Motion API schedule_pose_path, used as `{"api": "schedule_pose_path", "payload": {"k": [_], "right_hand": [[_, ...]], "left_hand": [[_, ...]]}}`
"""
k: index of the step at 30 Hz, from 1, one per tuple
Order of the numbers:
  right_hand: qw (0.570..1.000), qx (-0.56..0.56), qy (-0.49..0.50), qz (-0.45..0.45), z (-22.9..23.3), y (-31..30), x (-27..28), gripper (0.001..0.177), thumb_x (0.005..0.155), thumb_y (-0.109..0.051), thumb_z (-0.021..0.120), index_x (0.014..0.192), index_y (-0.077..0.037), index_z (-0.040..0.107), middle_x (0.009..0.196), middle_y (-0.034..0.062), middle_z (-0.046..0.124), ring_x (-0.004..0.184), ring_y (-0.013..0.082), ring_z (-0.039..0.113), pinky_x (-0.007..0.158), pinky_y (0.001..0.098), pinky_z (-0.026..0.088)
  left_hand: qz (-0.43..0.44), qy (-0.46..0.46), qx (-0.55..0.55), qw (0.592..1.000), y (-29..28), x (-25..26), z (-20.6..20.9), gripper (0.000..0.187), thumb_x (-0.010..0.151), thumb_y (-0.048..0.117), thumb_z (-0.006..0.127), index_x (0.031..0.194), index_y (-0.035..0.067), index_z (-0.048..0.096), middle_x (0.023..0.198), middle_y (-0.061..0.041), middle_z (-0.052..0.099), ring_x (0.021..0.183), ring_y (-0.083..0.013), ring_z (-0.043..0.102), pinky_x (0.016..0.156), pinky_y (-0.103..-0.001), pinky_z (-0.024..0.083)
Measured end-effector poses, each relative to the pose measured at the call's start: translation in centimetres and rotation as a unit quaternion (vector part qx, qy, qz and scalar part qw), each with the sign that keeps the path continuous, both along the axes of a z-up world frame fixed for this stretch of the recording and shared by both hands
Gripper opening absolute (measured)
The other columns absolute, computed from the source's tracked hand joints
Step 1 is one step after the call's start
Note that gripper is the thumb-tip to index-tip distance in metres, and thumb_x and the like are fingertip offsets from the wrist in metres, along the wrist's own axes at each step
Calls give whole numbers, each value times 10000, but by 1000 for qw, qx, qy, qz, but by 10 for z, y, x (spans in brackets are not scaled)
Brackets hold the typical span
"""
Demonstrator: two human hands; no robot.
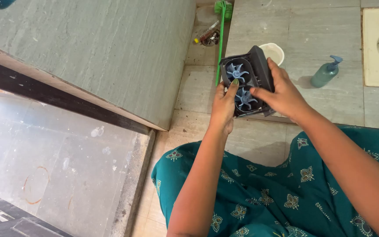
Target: The person sits on the floor and cleans small blue fan blades using a toothbrush and liquid soap. They apply soap to the blades, scrub them thoroughly, rinse them in a white mug of water, and place the cleaned blades into a black tray.
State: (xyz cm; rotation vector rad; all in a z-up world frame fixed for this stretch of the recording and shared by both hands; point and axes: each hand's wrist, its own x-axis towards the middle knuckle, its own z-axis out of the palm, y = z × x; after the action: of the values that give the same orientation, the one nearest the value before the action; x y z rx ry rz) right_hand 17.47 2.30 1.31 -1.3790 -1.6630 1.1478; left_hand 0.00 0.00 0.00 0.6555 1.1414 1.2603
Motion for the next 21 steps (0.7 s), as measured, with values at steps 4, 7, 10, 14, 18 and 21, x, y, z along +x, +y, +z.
{"api": "schedule_pose_path", "payload": {"k": [4,7,10,14,18,21], "right_hand": [[1000,-9,-6,10,2,-2,0,1001,846,-235,758,1615,28,174,1545,240,425,1349,289,538,1057,338,458],[999,-33,15,6,8,-5,-1,972,841,-212,733,1617,13,195,1497,218,516,1306,264,592,1038,331,474],[1000,-8,-4,11,12,-10,-4,961,847,-188,745,1604,30,194,1480,231,509,1287,272,593,1026,339,481],[998,49,-27,20,14,-15,-11,1002,822,-179,775,1588,60,176,1472,272,478,1283,309,580,1024,361,476],[982,55,-173,44,30,-20,-16,1027,815,-232,764,1583,79,156,1365,329,545,1220,377,620,1005,398,499],[938,40,-326,114,49,-6,-11,1058,870,-389,717,1603,80,115,1339,326,565,1160,422,649,961,427,539]], "left_hand": [[-14,6,2,1000,-6,1,19,602,905,201,696,1405,-28,452,1172,-165,648,1060,-215,656,871,-328,554],[-22,34,-5,999,-9,2,28,602,864,105,695,1391,-20,432,1161,-168,647,1037,-221,669,870,-337,561],[-21,46,-18,999,-13,-1,33,606,843,64,669,1394,12,422,1160,-158,650,1033,-221,672,869,-340,564],[-19,42,11,999,-16,-9,32,589,832,33,643,1386,14,442,1162,-142,657,1035,-215,668,869,-333,561],[-28,41,28,998,-18,-17,27,537,844,10,621,1359,-17,470,1158,-147,654,1034,-224,653,870,-338,549],[-30,-10,-17,999,-18,-28,25,524,791,6,572,1304,35,467,1074,-148,643,948,-282,651,761,-419,556]]}}
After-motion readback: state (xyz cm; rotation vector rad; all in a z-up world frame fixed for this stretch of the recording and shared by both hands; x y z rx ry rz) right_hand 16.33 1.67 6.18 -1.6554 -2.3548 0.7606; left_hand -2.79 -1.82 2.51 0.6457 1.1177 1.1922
